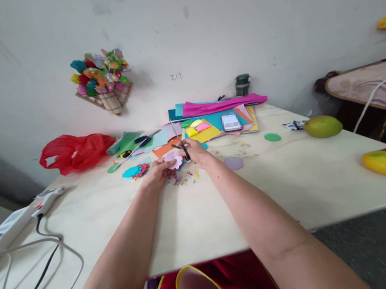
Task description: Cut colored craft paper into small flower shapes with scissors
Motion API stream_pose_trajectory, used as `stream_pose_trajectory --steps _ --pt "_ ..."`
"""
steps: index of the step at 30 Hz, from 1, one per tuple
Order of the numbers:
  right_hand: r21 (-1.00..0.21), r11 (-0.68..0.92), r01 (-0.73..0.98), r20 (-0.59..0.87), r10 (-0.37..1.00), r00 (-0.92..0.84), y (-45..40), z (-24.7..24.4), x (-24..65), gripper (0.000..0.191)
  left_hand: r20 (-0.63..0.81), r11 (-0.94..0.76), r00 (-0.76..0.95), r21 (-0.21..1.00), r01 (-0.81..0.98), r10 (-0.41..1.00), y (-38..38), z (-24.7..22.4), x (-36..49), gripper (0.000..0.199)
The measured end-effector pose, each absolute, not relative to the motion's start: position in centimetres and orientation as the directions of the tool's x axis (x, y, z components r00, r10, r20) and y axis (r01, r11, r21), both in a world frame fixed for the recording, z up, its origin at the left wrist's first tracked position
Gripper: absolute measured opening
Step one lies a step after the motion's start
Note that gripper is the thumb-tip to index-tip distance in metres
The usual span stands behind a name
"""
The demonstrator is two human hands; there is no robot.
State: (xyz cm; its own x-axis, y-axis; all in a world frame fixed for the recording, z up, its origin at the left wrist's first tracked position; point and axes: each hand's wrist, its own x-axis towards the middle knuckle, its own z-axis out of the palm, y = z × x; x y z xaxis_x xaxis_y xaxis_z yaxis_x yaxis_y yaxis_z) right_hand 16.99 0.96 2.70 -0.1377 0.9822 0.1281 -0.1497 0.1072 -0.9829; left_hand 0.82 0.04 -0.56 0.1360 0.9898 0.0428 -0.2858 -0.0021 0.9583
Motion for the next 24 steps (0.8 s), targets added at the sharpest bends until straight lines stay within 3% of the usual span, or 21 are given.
stream_pose_trajectory --steps 15,24 --pt "-0.988 0.083 -0.127 0.099 0.987 -0.124 1.0 2.3 16.4 0.033 0.104 -0.096 -0.002 0.910 -0.404 0.995 0.2 -0.4 1.1 0.023" --pt "-0.997 0.055 -0.060 0.074 0.922 -0.379 1.4 1.7 17.4 0.035 0.058 -0.117 -0.132 0.860 -0.496 0.990 0.5 -0.2 0.7 0.019"
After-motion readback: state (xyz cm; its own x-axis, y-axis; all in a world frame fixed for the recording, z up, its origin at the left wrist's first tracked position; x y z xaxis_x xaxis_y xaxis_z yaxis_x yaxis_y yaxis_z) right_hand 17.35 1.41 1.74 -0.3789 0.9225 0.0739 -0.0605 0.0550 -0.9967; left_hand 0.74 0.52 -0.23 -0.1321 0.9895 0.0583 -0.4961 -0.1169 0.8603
